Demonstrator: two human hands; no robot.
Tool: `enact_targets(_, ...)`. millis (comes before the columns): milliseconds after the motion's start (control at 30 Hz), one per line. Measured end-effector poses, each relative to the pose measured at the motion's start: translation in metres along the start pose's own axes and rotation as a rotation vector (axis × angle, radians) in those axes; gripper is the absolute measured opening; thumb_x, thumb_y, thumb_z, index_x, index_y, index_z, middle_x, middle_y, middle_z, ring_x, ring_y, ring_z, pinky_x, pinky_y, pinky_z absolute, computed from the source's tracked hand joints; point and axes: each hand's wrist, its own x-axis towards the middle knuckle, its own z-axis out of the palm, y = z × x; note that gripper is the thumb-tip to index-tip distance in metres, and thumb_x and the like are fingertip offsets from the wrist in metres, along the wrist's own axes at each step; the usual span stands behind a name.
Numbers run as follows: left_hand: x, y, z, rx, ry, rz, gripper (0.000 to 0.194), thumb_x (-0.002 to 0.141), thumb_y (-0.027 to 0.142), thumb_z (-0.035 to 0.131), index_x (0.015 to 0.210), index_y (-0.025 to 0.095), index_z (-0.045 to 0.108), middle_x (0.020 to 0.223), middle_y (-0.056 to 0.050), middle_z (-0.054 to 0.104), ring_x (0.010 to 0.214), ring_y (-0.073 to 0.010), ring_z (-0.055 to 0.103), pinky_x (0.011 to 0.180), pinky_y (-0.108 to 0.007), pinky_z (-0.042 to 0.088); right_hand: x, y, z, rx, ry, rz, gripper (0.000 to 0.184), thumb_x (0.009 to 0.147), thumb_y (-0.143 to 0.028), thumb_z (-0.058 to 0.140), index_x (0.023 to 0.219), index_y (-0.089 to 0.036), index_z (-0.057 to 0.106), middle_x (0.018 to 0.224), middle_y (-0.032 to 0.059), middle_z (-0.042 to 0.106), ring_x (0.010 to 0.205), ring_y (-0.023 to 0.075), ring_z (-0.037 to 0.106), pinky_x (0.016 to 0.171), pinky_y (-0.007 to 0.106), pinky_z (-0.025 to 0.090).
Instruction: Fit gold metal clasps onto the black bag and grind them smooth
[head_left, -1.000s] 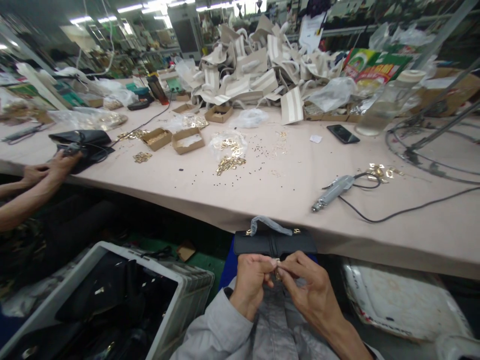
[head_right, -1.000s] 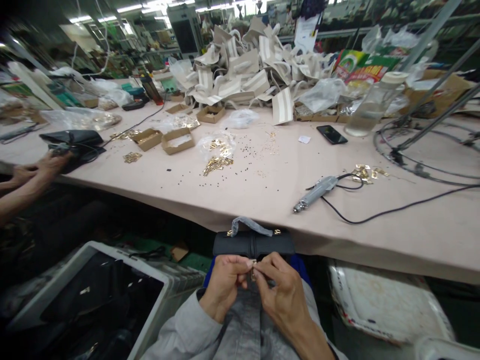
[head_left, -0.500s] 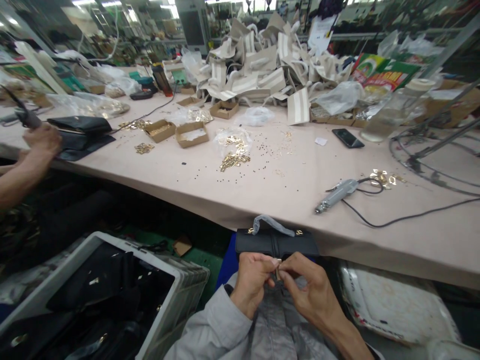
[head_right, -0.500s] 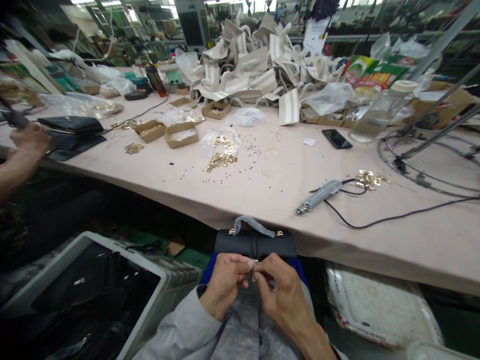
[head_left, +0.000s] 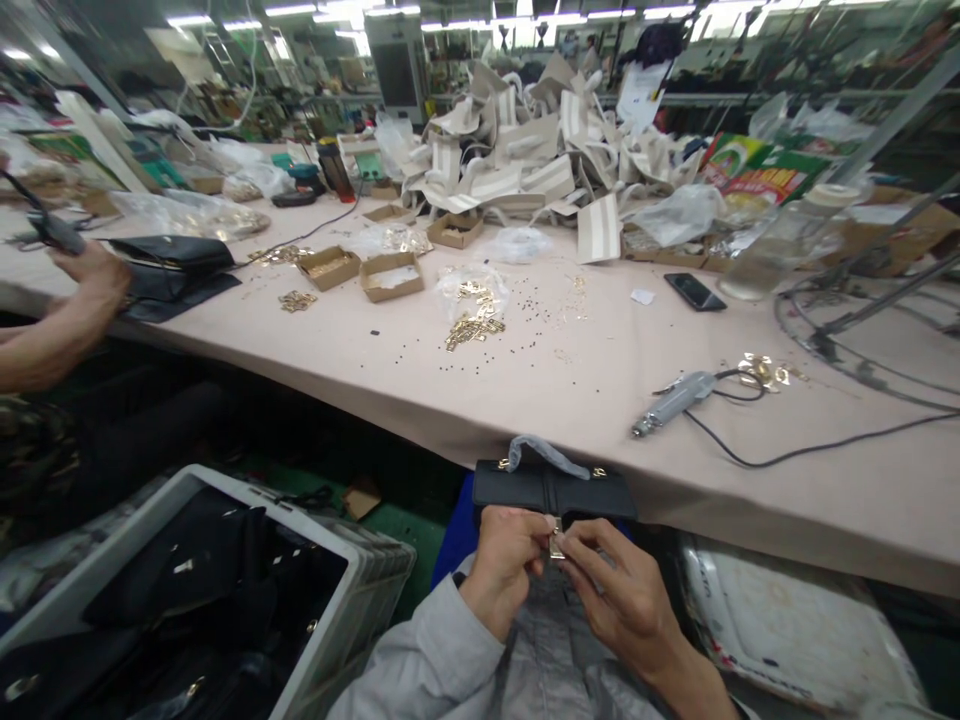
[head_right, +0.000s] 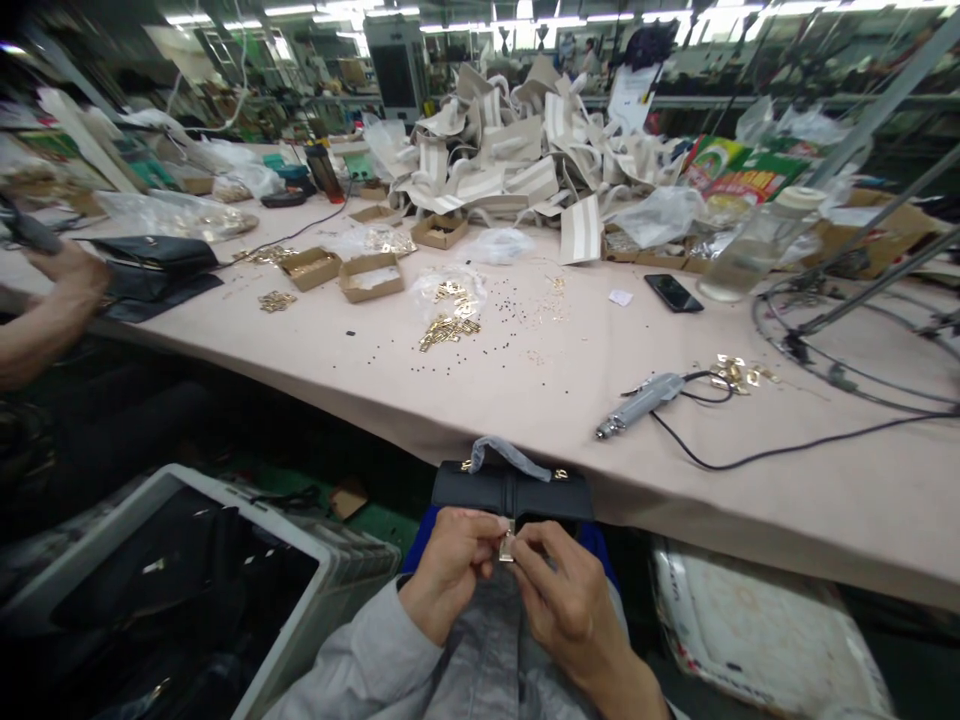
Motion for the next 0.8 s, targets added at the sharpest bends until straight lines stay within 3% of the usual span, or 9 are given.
enact_targets(200, 0.005, 0.001, -0.001, -0.092, 0.044, -0.110, 0.013, 0.044, 0.024, 0.066, 0.044, 0.018, 0.055, 0.043, 0.001, 0.048, 0.037, -0.0058, 0.031, 0.036, -0.023, 0.022, 0.005, 0.007, 0.001, 0.000, 0.031, -0.058, 0.050, 0.098, 0.008, 0.051, 0.138, -0.019, 0.061, 0.107, 0.0131, 0.062, 0.096, 0.0215, 0.061, 0.078, 0.032, 0.056)
enact_targets(433, 0.008, 0.002, 0.001, -0.137, 0.033, -0.241, 0.012, 0.049, 0.019, 0.065, 0.045, 0.016, 0.054, 0.045, 0.001, 0.047, 0.038, -0.0043, 0.025, 0.037, -0.020, 0.017, 0.006, 0.015, 0.001, 0.020, 0.043, -0.033, 0.046, 0.099, 0.006, 0.051, 0.135, -0.020, 0.063, 0.105, 0.0117, 0.065, 0.095, 0.0210, 0.064, 0.078, 0.032, 0.057)
enact_targets(800, 0.003, 0.010, 0.005, -0.178, 0.037, -0.325, 0.019, 0.064, 0.010, 0.059, 0.047, 0.016, 0.052, 0.047, 0.000, 0.048, 0.037, -0.0047, 0.023, 0.037, -0.019, 0.016, 0.011, 0.010, 0.000, -0.003, 0.180, -0.087, 0.044, 0.096, 0.008, 0.059, 0.129, -0.020, 0.067, 0.105, 0.0097, 0.070, 0.097, 0.0186, 0.068, 0.081, 0.028, 0.060)
